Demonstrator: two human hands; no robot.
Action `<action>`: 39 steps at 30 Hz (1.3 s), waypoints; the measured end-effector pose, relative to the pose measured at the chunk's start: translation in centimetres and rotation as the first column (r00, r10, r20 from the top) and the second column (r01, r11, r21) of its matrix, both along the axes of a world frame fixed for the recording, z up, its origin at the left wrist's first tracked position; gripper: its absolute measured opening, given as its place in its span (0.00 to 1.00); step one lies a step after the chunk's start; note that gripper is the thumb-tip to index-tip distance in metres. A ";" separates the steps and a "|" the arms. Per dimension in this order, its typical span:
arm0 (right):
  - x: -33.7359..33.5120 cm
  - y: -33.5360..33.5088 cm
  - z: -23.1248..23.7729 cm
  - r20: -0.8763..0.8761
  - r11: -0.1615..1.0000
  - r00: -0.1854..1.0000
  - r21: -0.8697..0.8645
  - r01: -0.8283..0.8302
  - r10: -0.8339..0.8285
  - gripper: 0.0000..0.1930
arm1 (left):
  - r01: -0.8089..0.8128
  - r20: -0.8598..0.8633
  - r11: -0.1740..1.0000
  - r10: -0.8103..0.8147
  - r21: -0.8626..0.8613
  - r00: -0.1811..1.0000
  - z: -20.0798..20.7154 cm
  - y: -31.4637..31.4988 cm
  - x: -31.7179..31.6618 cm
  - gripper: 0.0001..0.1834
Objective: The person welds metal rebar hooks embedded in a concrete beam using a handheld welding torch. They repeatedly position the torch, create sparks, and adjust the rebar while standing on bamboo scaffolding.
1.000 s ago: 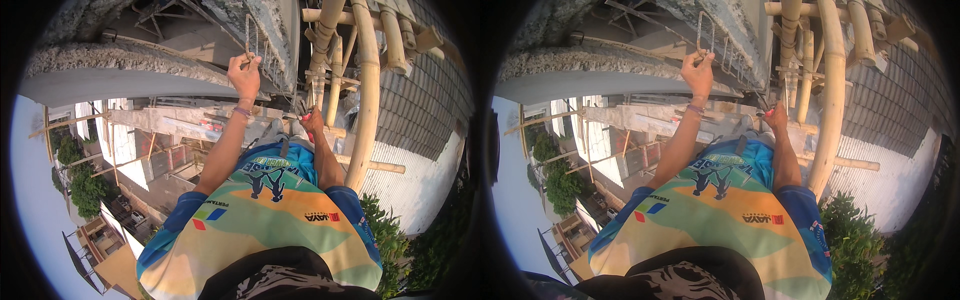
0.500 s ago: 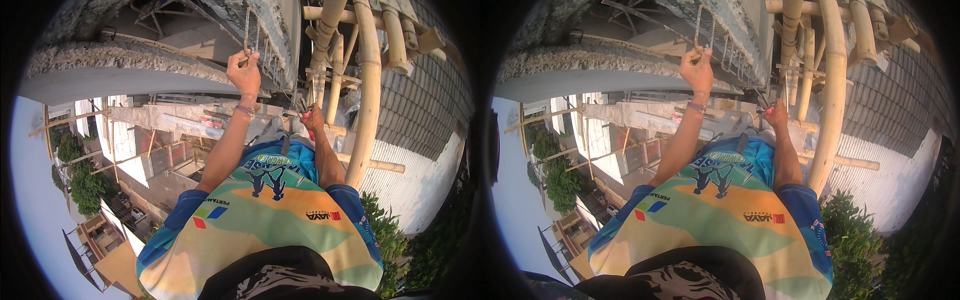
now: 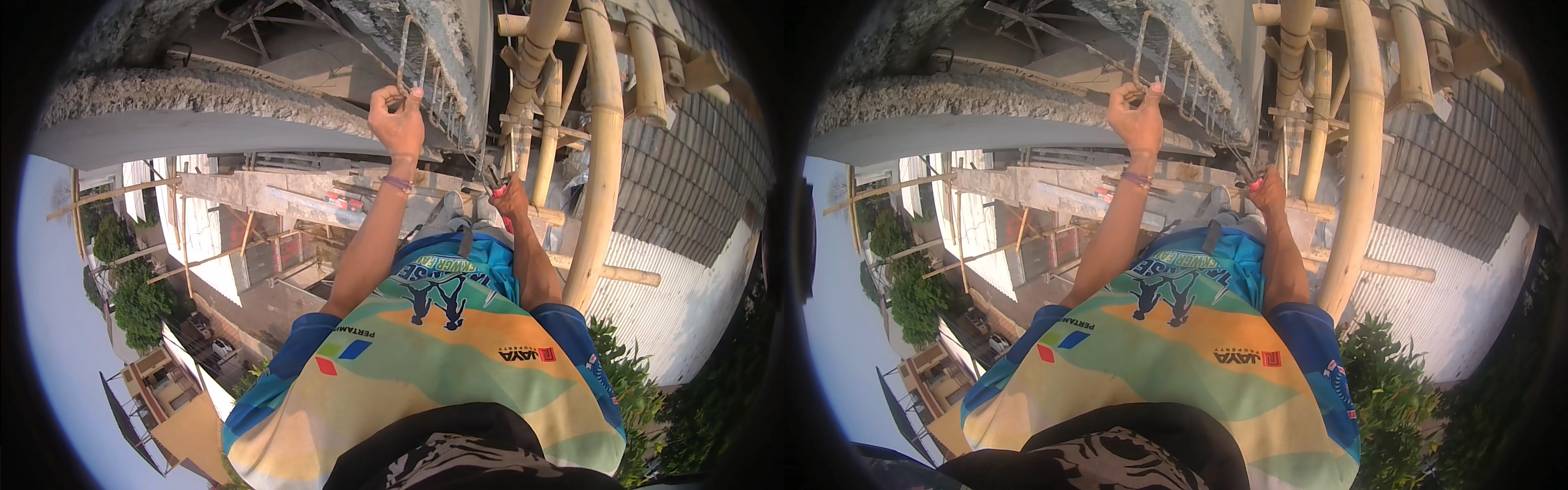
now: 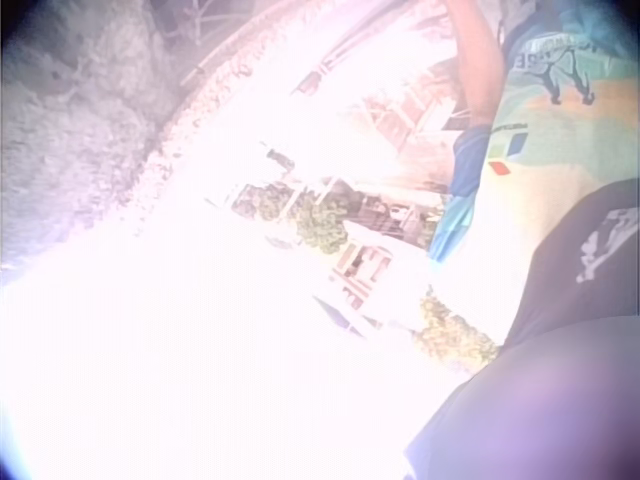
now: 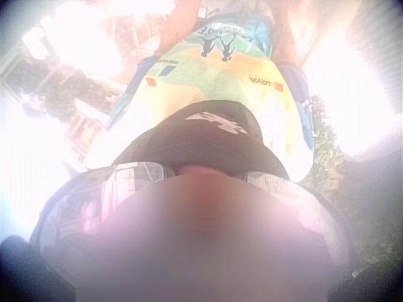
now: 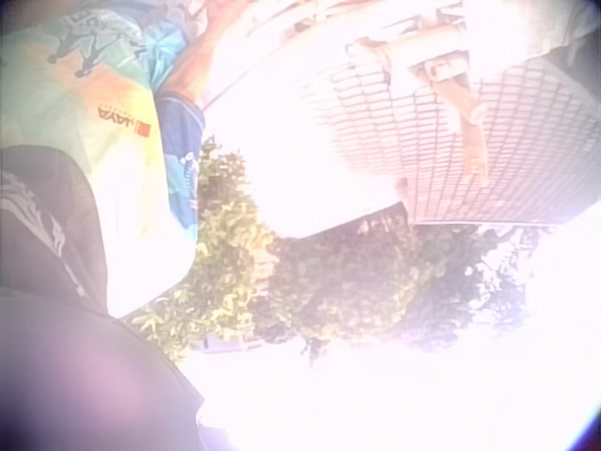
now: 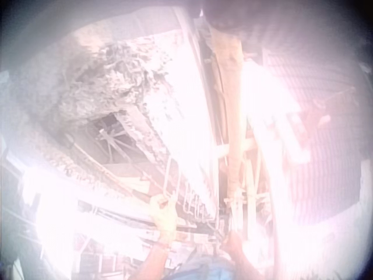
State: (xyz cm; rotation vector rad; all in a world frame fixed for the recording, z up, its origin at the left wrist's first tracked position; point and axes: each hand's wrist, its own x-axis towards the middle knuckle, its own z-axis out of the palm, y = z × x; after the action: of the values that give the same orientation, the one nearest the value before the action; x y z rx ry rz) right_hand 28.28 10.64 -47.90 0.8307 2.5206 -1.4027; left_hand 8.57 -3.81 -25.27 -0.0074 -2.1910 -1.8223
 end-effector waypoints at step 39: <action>0.0 -0.3 -1.5 -0.006 0.999 1.000 0.043 -0.016 0.017 0.38 | 0.403 0.630 0.888 -0.445 0.220 0.637 -0.3 -9.5 8.3 0.18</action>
State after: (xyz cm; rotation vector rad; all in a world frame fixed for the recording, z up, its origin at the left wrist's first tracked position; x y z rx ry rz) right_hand 28.23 10.36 -49.41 0.8121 2.5643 -1.3531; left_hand 16.88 -13.33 -25.60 0.1893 -2.8015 -2.4472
